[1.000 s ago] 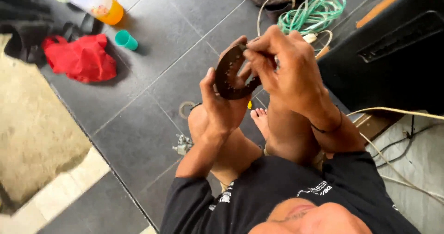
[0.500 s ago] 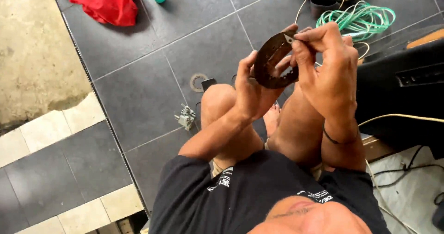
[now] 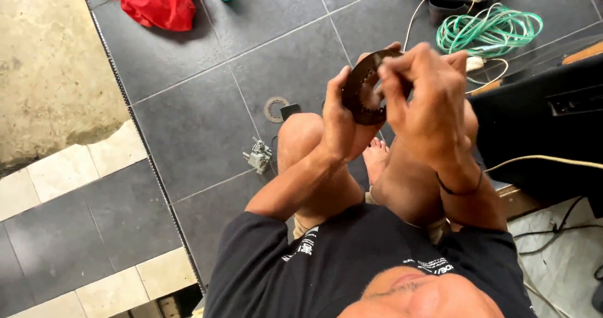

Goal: The person sits on the floor and uses a small tool to scrape and clean the surface of a circular metal part. They rotate the part to access different areas and continue scraping until the end of the clip.

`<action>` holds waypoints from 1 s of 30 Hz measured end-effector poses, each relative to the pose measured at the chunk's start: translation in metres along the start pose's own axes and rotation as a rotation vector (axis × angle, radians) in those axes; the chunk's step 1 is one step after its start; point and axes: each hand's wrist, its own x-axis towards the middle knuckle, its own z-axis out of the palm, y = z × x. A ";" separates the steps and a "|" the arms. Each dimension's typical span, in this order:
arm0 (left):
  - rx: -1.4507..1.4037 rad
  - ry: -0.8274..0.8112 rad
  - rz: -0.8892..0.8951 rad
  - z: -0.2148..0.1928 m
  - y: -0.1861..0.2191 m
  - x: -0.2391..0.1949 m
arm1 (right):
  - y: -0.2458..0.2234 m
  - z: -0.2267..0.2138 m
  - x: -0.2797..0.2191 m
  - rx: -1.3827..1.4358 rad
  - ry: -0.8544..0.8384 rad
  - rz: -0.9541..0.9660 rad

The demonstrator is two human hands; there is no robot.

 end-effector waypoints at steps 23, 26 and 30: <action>0.077 0.057 0.005 -0.005 0.012 -0.005 | -0.004 0.009 0.001 0.025 -0.064 -0.040; 0.067 0.013 -0.040 -0.004 0.013 -0.009 | -0.005 0.005 0.001 0.043 -0.026 -0.010; 0.050 -0.024 -0.025 -0.005 0.011 -0.004 | -0.007 0.004 0.003 0.073 -0.063 -0.023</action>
